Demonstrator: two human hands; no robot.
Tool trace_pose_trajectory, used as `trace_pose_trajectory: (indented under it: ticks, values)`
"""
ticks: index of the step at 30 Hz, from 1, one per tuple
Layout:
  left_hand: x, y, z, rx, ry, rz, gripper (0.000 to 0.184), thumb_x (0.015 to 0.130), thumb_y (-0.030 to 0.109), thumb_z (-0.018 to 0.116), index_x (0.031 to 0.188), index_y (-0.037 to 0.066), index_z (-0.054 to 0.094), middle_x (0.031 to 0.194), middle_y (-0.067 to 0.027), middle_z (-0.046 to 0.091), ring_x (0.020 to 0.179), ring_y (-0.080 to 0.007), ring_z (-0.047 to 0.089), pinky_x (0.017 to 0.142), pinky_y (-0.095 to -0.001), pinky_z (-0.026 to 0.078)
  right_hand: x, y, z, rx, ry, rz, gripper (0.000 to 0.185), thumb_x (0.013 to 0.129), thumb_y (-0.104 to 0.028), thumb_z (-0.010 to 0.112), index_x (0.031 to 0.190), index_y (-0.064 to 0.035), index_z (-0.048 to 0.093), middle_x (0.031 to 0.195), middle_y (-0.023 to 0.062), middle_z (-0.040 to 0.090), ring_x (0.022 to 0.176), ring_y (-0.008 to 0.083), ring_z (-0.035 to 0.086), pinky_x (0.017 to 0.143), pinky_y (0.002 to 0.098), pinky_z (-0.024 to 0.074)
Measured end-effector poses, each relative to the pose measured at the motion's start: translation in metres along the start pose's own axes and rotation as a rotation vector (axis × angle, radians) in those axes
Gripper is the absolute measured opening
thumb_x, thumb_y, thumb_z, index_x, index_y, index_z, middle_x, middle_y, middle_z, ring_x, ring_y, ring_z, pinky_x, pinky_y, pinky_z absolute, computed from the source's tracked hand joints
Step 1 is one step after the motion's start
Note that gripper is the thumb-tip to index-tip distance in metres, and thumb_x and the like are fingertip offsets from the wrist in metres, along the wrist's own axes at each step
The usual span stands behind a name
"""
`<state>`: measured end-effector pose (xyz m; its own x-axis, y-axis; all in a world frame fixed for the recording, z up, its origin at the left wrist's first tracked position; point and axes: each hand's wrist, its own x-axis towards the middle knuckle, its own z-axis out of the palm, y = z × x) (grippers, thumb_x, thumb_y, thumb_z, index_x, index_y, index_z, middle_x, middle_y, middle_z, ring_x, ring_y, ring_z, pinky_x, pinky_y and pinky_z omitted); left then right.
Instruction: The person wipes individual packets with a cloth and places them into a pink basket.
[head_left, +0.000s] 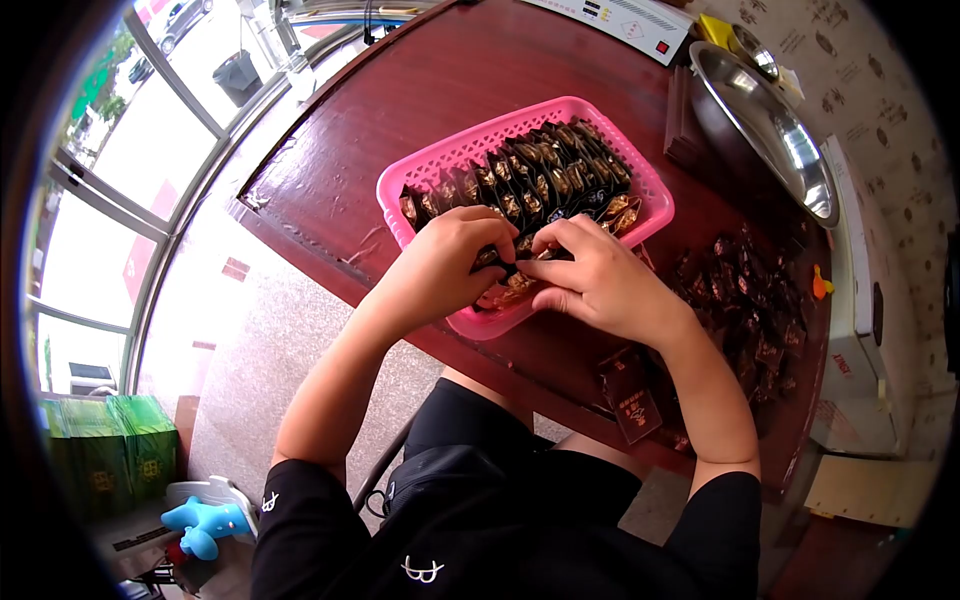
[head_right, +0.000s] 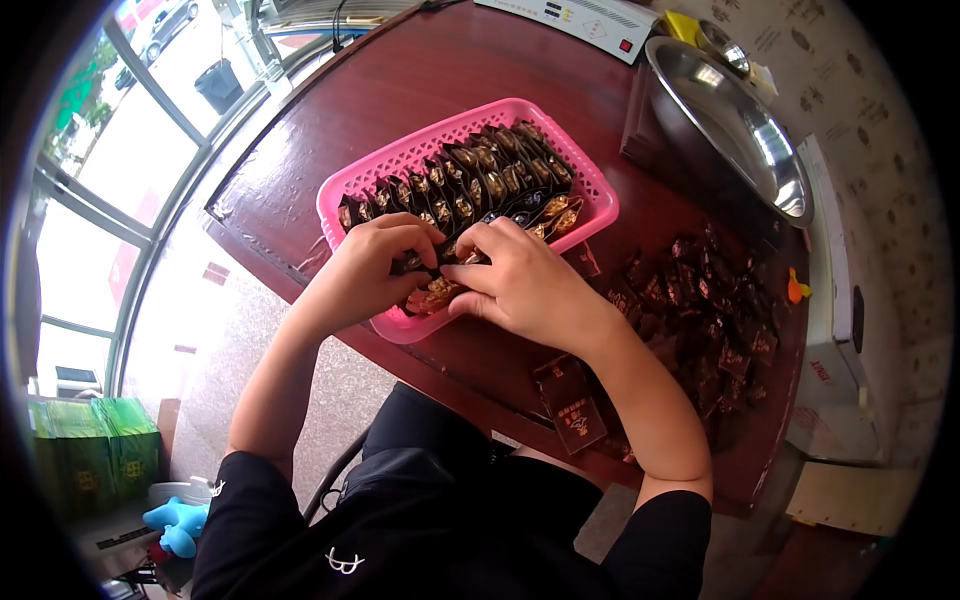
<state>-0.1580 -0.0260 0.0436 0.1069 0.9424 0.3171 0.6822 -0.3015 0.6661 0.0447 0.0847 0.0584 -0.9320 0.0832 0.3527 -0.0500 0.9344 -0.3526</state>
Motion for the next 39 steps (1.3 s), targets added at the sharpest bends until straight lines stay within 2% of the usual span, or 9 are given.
trace_pose_trajectory:
  ticks: [5, 13, 17, 18, 21, 22, 24, 33, 39]
  values:
    - [-0.007, 0.004, 0.001, -0.038, 0.089, 0.020, 0.017, 0.075, -0.001, 0.070, 0.090, 0.001, 0.065, 0.108, -0.0112, 0.066, 0.097, -0.0283, 0.065, 0.084, -0.0365, 0.052, -0.013, -0.015, 0.003, 0.043, 0.172, 0.075, 0.042, 0.073, -0.026, 0.079, 0.107, -0.0049, 0.066, 0.099, 0.0089, 0.059, 0.095, 0.0292, 0.057, 0.085, 0.0401, 0.0482]
    - [-0.030, 0.018, -0.006, 0.159, -0.048, 0.088, 0.018, 0.075, 0.013, 0.078, 0.093, 0.009, 0.077, 0.092, -0.0004, 0.073, 0.105, -0.0256, 0.061, 0.090, -0.0385, 0.050, -0.019, -0.015, 0.012, -0.052, -0.042, 0.018, 0.041, 0.081, -0.037, 0.073, 0.109, -0.0085, 0.066, 0.110, 0.0088, 0.065, 0.110, 0.0277, 0.057, 0.100, 0.0431, 0.0422]
    - [-0.033, 0.023, -0.005, 0.179, -0.065, 0.126, 0.017, 0.081, 0.019, 0.074, 0.094, 0.010, 0.077, 0.092, -0.0008, 0.073, 0.108, -0.0278, 0.059, 0.093, -0.0401, 0.048, -0.025, 0.003, 0.022, 0.133, 0.178, 0.009, 0.032, 0.084, -0.033, 0.071, 0.100, -0.0058, 0.069, 0.096, 0.0088, 0.069, 0.098, 0.0278, 0.063, 0.096, 0.0422, 0.0463]
    - [-0.033, 0.025, -0.004, 0.179, -0.065, 0.128, 0.017, 0.081, 0.019, 0.074, 0.094, 0.010, 0.077, 0.092, -0.0008, 0.073, 0.108, -0.0278, 0.059, 0.093, -0.0401, 0.048, -0.027, 0.000, 0.021, 0.285, 0.266, 0.164, 0.028, 0.085, -0.029, 0.070, 0.099, -0.0037, 0.069, 0.092, 0.0101, 0.069, 0.093, 0.0302, 0.065, 0.092, 0.0410, 0.0496]
    - [-0.029, 0.031, -0.003, 0.175, 0.016, 0.105, 0.037, 0.082, 0.028, 0.072, 0.110, 0.004, 0.070, 0.122, -0.0083, 0.066, 0.123, -0.0317, 0.053, 0.105, -0.0446, 0.041, -0.024, 0.000, 0.009, 0.006, 0.329, 0.088, 0.034, 0.087, -0.031, 0.069, 0.107, -0.0032, 0.069, 0.115, 0.0123, 0.067, 0.111, 0.0302, 0.061, 0.095, 0.0413, 0.0483]
    - [-0.029, 0.032, -0.002, 0.265, -0.026, 0.115, 0.048, 0.082, 0.032, 0.072, 0.119, 0.002, 0.064, 0.138, -0.0112, 0.055, 0.131, -0.0311, 0.048, 0.110, -0.0478, 0.036, -0.026, 0.001, 0.010, -0.084, 0.225, 0.083, 0.038, 0.088, -0.034, 0.067, 0.109, -0.0024, 0.068, 0.122, 0.0125, 0.064, 0.118, 0.0304, 0.058, 0.099, 0.0429, 0.0457]
    - [-0.031, 0.032, 0.003, 0.360, -0.094, 0.105, 0.049, 0.082, 0.033, 0.071, 0.120, 0.003, 0.064, 0.140, -0.0113, 0.054, 0.133, -0.0297, 0.047, 0.112, -0.0488, 0.034, -0.032, -0.001, 0.013, -0.165, 0.047, 0.123, 0.048, 0.087, -0.039, 0.065, 0.118, -0.0018, 0.065, 0.134, 0.0121, 0.058, 0.129, 0.0312, 0.050, 0.108, 0.0457, 0.0381]
    - [-0.029, 0.041, 0.014, 0.593, -0.134, 0.128, 0.063, 0.083, 0.047, 0.067, 0.127, 0.002, 0.059, 0.140, -0.0115, 0.053, 0.134, -0.0267, 0.046, 0.113, -0.0491, 0.031, -0.066, -0.011, -0.023, -0.176, 0.236, 0.225, 0.045, 0.085, -0.025, 0.072, 0.122, -0.0008, 0.063, 0.131, 0.0144, 0.060, 0.129, 0.0322, 0.051, 0.108, 0.0454, 0.0402]
    - [-0.029, 0.037, 0.034, 0.656, 0.016, 0.208, 0.049, 0.077, 0.029, 0.076, 0.122, 0.011, 0.065, 0.133, -0.0103, 0.059, 0.126, -0.0263, 0.054, 0.108, -0.0480, 0.037, -0.156, 0.001, -0.050, -0.149, 0.463, 0.626, 0.027, 0.087, -0.017, 0.071, 0.108, 0.0003, 0.070, 0.113, 0.0157, 0.069, 0.117, 0.0299, 0.061, 0.099, 0.0379, 0.0487]
